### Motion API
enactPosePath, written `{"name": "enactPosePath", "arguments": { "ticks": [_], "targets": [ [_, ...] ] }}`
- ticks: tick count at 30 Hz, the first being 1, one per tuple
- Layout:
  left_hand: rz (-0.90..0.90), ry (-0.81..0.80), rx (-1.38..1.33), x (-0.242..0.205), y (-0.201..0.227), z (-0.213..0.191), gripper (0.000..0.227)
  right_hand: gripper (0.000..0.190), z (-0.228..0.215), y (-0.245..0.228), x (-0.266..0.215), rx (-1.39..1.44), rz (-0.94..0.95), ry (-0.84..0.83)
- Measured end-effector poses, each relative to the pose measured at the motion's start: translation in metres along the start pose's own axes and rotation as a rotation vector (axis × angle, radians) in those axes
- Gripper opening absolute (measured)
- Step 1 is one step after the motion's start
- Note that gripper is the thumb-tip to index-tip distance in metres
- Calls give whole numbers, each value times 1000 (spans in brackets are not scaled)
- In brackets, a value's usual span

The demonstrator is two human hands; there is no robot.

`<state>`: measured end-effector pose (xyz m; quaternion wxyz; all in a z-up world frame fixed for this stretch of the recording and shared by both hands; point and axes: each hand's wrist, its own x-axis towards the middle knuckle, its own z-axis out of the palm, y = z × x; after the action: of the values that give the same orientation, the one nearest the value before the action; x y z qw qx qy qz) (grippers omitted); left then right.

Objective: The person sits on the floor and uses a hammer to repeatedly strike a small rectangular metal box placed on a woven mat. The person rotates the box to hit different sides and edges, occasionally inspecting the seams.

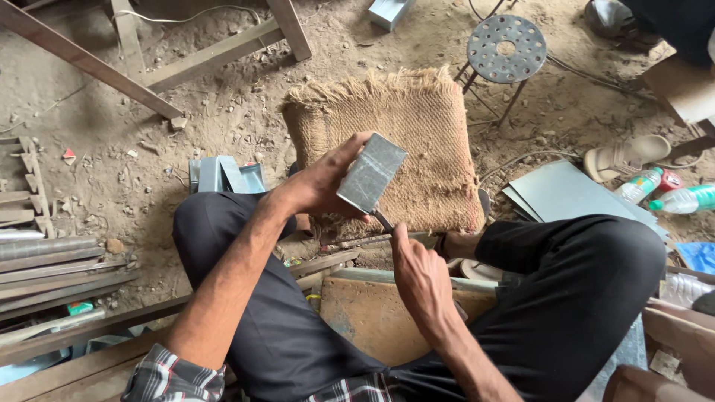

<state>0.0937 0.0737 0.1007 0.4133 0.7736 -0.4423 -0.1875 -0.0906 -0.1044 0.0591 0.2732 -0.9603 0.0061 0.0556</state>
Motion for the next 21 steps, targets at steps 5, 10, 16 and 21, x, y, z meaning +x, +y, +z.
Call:
{"name": "enactPosePath", "arguments": {
  "ticks": [5, 10, 16, 21],
  "targets": [
    [-41, -13, -11, -4, -7, -1, 122, 17, -22, 7, 3, 105, -30, 51],
    [-121, -40, -55, -6, -17, 5, 122, 13, -15, 7, -2, 249, 16, 68],
    [7, 31, 73, -3, -1, -1, 131, 8, -13, 0, 12, -95, 94, -198],
    [-103, -8, 29, -2, 0, 1, 127, 12, -27, 6, 4, 90, -52, 38]
  ]
}}
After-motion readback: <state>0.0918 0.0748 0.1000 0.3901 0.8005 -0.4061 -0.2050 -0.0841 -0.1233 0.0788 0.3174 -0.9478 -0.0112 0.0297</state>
